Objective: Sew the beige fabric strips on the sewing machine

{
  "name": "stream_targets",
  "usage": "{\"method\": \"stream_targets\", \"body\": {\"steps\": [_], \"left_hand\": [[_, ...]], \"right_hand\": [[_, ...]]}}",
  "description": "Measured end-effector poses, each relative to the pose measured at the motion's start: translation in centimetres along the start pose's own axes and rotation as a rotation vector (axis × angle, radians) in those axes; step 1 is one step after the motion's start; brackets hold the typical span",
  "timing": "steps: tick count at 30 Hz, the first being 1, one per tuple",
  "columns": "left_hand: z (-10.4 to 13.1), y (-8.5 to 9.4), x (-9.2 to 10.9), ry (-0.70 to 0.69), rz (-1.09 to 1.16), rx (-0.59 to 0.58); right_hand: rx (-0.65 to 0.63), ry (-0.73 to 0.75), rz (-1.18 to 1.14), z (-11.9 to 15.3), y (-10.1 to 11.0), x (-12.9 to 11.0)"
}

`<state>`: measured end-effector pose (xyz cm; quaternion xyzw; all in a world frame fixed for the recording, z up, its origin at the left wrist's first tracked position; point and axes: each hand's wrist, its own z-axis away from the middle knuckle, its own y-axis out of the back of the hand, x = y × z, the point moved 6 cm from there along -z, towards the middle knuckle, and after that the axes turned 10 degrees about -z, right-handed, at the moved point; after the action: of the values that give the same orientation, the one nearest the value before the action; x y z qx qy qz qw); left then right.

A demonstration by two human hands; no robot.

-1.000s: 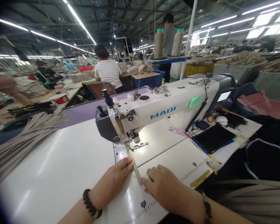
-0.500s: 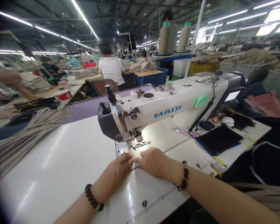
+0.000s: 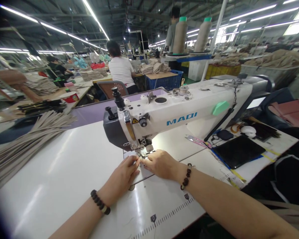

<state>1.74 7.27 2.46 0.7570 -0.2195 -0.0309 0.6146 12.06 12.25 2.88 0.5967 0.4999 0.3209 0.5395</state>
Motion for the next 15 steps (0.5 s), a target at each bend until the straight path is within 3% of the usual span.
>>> {"method": "stream_targets", "body": {"steps": [9,15], "left_hand": [[-1.3,0.5,-1.4,-0.019,-0.046,-0.104],[-1.4,0.5,-1.6,-0.044,-0.055,-0.087]], "right_hand": [[-0.011,-0.060,-0.003,-0.1,-0.1,-0.1],[0.015,-0.062,-0.008,0.0,-0.4,0.1]]}}
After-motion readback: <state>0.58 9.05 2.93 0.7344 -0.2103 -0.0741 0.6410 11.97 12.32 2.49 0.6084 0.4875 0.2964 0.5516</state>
